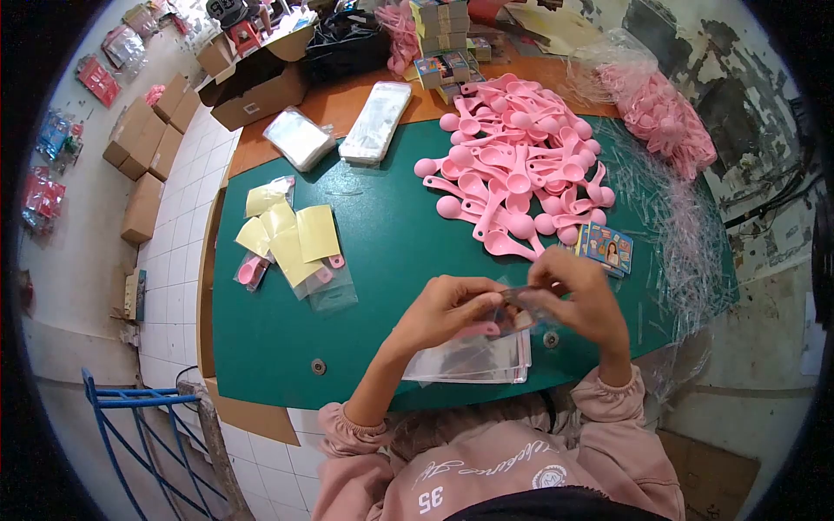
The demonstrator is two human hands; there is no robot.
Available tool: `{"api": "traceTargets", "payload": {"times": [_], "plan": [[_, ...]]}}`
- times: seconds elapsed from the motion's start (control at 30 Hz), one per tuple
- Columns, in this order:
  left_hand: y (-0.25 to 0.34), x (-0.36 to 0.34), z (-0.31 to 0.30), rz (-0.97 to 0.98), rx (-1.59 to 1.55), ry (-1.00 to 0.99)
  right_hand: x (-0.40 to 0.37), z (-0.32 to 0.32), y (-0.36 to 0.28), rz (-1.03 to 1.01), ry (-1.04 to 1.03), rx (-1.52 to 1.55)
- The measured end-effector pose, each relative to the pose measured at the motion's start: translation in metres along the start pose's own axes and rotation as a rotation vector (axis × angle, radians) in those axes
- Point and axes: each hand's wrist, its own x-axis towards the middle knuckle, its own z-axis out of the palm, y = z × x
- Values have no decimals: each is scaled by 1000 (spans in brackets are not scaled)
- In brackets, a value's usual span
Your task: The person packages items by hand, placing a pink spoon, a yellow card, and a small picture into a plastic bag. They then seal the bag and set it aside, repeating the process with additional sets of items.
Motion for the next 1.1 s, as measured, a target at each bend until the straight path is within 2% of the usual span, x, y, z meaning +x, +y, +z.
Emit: {"api": "traceTargets", "payload": {"times": [0.1,0.17,0.23,0.27,0.3,0.33,0.43,0.47,0.53,0.6,0.63,0.67,0.7,0.77,0.8,0.83,0.87,0.9,0.97,1.03,1.1], "plan": [[2,-1,7,-49,-35,-87,6,14,9,-107,-111,-76],[13,-5,11,14,228,67,6,19,12,-135,-100,-74],[8,-8,11,-28,298,96,5,21,16,-25,-216,89],[8,-12,5,-30,398,34,4,20,15,-24,-216,89],[8,-16,-2,-30,500,-29,3,17,13,105,-168,167],[6,-20,-10,-30,502,-32,2,16,12,234,-119,246],[-5,-27,-31,-52,355,-161,1,8,22,354,-61,244],[-10,-30,-35,-35,282,-130,1,9,27,240,-73,358],[-11,-33,-35,-18,208,-95,0,7,19,253,-98,471],[-8,-35,-33,-83,213,-36,-2,9,16,266,-128,582],[-8,-36,-25,-81,212,-35,-4,10,16,265,-50,369],[-9,-36,-12,-59,278,235,-6,11,16,263,30,158],[-11,-40,0,-39,341,505,-8,14,13,268,29,160],[-18,-51,18,-72,316,489,-7,20,6,129,149,12],[-20,-56,33,-78,-119,397,-7,23,4,129,148,13],[-21,-61,44,-79,-552,295,-7,27,2,-44,2,-10],[-20,-66,51,-132,-606,270,-9,29,1,-214,-146,-31],[-21,-70,55,-135,-610,272,-13,31,1,-211,-151,-29],[-22,-77,60,-177,-659,339,-22,34,1,-162,-362,-13],[-25,-83,58,-181,-658,385,-27,45,-2,-155,-298,-88],[-24,-89,49,-253,-515,363,-28,58,-1,-157,-250,-179]]}}
